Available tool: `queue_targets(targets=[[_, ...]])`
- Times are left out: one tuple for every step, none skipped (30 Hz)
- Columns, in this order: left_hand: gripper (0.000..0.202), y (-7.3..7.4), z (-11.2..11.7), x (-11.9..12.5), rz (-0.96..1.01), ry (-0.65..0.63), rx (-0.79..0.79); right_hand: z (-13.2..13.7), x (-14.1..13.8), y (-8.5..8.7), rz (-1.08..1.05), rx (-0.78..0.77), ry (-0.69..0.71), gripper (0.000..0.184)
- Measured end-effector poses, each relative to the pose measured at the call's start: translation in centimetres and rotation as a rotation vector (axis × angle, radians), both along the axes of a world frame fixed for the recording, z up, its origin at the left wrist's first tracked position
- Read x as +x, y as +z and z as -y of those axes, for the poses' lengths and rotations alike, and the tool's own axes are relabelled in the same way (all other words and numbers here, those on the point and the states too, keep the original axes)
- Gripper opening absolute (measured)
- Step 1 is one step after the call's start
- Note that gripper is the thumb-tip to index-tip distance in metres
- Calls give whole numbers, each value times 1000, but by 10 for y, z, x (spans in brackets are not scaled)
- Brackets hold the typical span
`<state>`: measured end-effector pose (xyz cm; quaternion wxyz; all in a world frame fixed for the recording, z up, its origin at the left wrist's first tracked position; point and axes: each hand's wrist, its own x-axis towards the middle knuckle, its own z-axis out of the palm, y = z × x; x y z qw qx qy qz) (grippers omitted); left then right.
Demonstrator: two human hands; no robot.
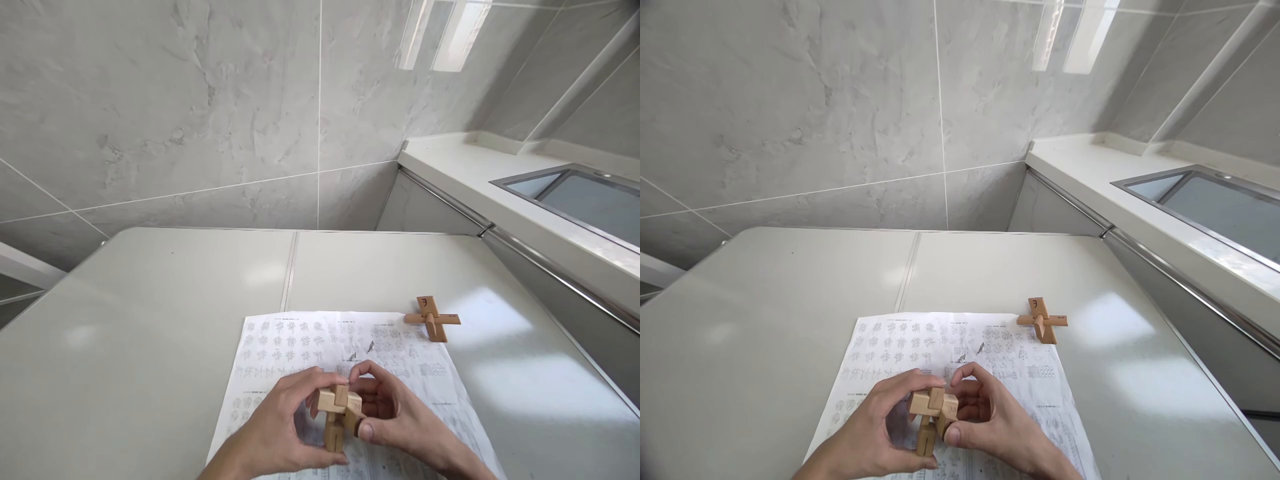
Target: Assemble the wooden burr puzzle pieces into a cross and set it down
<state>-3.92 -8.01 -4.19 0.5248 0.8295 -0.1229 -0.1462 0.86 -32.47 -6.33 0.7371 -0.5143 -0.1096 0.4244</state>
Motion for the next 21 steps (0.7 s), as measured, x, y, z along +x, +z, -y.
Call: queue_targets(targets=[[75, 0, 0, 0, 4, -9, 6, 0, 0, 0, -7, 9, 0, 62], [74, -1, 1, 0, 13, -13, 7, 0, -1, 1, -13, 20, 3, 61], [74, -1, 2, -1, 26, -14, 1, -1, -1, 1, -16, 33, 10, 60], [73, -1, 4, -1, 44, -17, -13, -1, -1, 2, -17, 44, 19, 60], [72, -1, 5, -1, 67, -21, -34, -2, -2, 2, -14, 47, 24, 59], [71, -2, 7, -1, 89, -28, -61, -3, -2, 3, -8, 46, 26, 59], [71, -3, 9, -1, 109, -36, -86, -4, -3, 3, -1, 45, 25, 60], [72, -4, 10, -1, 122, -42, -102, -4, -4, 4, 6, 47, 23, 61], [73, -5, 11, -1, 126, -44, -105, -5, -5, 5, 13, 56, 19, 64], [74, -5, 12, -2, 125, -40, -100, -6, -5, 7, 25, 67, 13, 66], [76, -6, 13, -2, 113, -27, -91, -6, -6, 8, 45, 70, 5, 65], [76, -6, 13, -2, 92, -3, -81, -6, -7, 10, 85, 54, -8, 60], [76, -6, 12, -1, 69, 34, -76, -5, -8, 11, 154, 12, -27, 52], [76, -5, 12, -1, 45, 75, -79, -5, -8, 11, 250, -56, -48, 44], [75, -4, 11, -1, 21, 113, -88, -4, -9, 10, 373, -140, -67, 39], [75, -2, 11, 0, -2, 143, -100, -3, -9, 8, 511, -229, -82, 36], [74, -1, 10, 0, -20, 161, -111, -3, -10, 5, 653, -306, -90, 33], [73, 0, 10, 0, -31, 169, -122, -2, -10, 2, 785, -366, -94, 30], [72, 0, 11, 1, -37, 171, -134, -2, -11, -2, 896, -408, -97, 28], [72, 1, 11, 0, -40, 170, -149, -1, -11, -5, 975, -435, -100, 28], [71, 1, 11, 0, -38, 169, -167, -1, -12, -7, 1016, -450, -102, 29]])
